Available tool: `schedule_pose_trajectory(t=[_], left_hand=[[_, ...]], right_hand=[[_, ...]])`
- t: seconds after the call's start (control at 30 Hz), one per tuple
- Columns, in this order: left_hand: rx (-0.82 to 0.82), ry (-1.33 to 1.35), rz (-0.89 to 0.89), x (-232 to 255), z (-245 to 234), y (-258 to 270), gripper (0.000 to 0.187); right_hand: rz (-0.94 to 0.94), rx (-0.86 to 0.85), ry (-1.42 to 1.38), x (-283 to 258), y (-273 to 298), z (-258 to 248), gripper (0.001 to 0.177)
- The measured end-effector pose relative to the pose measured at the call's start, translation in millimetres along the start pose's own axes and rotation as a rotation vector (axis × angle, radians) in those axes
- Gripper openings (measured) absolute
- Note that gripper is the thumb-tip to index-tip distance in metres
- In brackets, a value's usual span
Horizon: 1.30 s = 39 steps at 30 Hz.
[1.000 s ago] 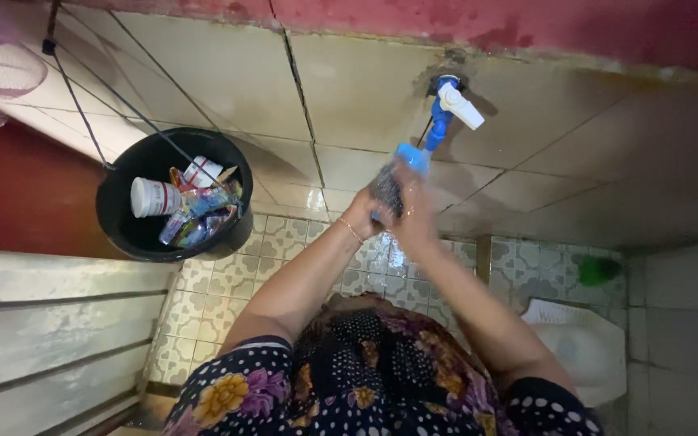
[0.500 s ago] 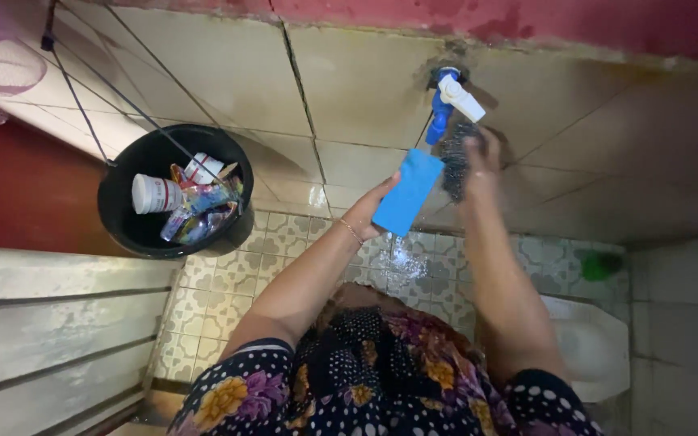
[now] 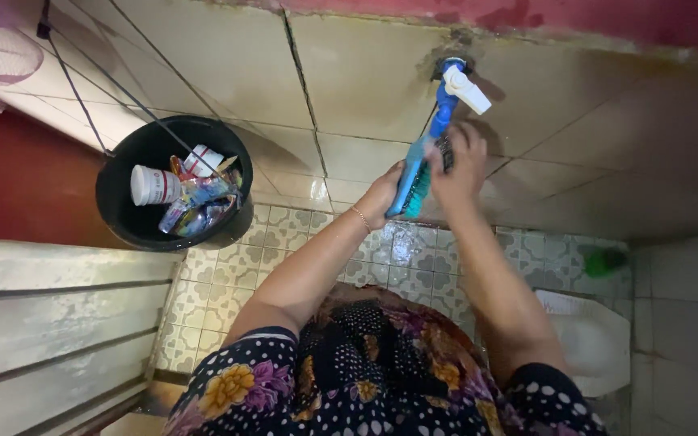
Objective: Cleaning a plastic shelf and toothbrush holder under a tap in a bathroom.
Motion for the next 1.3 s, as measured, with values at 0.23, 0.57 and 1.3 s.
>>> schedule_pose_trajectory(t=[0.23,0.57,1.3], left_hand=[[-0.041,0.023,0.024,-11,-18,-5,0.051],[-0.172,-0.416,0.212,39,-5,29,0.101],[0.271,-1.071,0.573,37,0,20,0.052]], right_hand=[[-0.289,-0.128,0.060,-33,10,-5,0.042],[-0.170,0.190,-0.134,-42,-20,-41,0.048],[-0.148,-0.130,0.146,-58,5,-20,0.052]])
Point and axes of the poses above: each hand's wrist, its own y-axis away from the middle knuckle, its own z-axis out of the palm, x = y × z, the point moved 1 cm from there along -y, towards the middle knuckle, and after that the axes turned 9 degrees about -y, right-handed, at the moved point
